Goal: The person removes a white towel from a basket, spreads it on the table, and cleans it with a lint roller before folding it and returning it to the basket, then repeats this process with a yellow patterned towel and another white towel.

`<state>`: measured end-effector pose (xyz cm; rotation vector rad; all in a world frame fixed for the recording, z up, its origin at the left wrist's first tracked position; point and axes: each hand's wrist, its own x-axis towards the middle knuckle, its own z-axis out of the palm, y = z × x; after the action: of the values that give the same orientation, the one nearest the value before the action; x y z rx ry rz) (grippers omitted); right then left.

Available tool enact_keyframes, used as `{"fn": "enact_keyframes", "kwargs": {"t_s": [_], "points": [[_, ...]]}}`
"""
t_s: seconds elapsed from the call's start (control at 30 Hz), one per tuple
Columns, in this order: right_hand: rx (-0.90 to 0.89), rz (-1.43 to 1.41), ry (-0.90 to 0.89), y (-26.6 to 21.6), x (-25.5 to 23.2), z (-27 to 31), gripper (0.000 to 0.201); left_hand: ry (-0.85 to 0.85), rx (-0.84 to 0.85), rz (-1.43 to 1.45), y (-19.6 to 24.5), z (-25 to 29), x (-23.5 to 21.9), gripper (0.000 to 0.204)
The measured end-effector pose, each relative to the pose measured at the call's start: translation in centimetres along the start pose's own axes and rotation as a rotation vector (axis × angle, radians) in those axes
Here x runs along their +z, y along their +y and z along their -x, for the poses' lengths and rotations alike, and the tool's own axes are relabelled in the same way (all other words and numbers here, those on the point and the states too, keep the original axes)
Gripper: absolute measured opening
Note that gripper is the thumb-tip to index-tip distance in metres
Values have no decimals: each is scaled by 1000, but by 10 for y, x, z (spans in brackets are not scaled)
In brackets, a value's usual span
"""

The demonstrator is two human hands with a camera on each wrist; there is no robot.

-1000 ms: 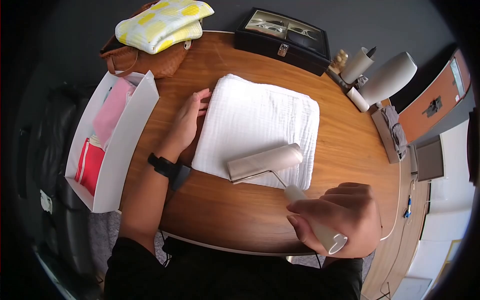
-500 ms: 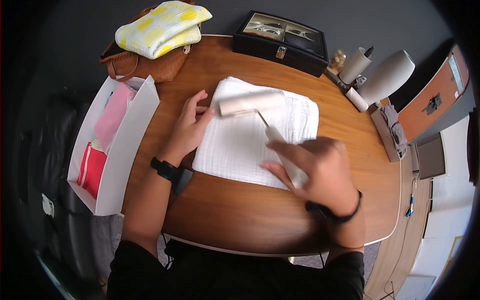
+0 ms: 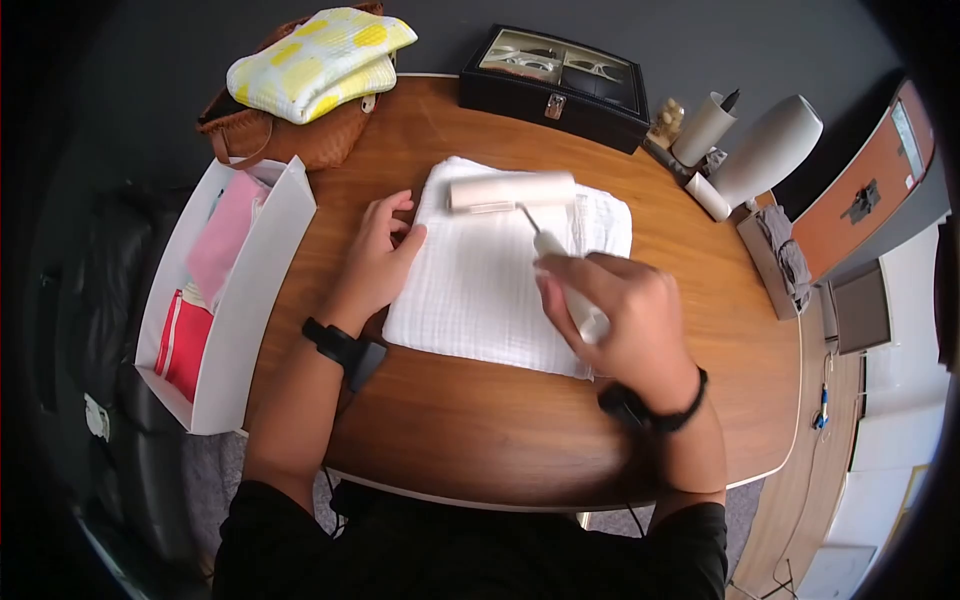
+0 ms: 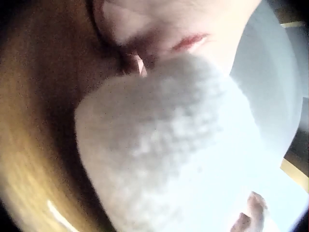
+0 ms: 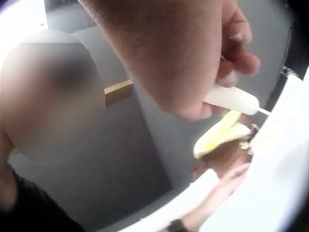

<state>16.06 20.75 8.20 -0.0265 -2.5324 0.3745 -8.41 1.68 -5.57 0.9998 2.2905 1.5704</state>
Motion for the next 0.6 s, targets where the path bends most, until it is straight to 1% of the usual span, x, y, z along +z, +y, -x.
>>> {"fn": "enact_keyframes", "kwargs": {"t_s": [0.03, 0.07, 0.13, 0.23, 0.33, 0.37, 0.43, 0.47, 0.57, 0.6], "points": [[-31, 13, 57, 13, 17, -3, 12, -2, 0, -4, 0, 0, -1, 56], [-34, 54, 55, 20, 23, -4, 12, 2, 7, -17, -2, -1, -1, 57], [-44, 105, 44, 22, 18, -8, 11, -9, -3, -23, 3, 0, -2, 58], [-75, 125, -43, 5, -27, -2, 10, -7, -9, -29, 2, 3, 2, 54], [-64, 127, -253, -29, -79, 11, 8, -30, 6, -65, 5, 2, 1, 54], [-31, 105, -268, -43, -88, 18, 8, -36, 10, -81, 6, 1, 2, 54], [32, 10, -369, -56, -106, 26, 7, -49, 6, -86, 6, 1, 3, 55], [58, -7, -417, -60, -113, 26, 10, -55, -2, -77, 5, 1, 3, 55], [68, 2, -359, -53, -100, 25, 13, -63, -9, -93, 12, 1, 3, 57], [109, -11, -308, -45, -89, 23, 14, -63, -8, -106, 15, 1, 3, 58]]}}
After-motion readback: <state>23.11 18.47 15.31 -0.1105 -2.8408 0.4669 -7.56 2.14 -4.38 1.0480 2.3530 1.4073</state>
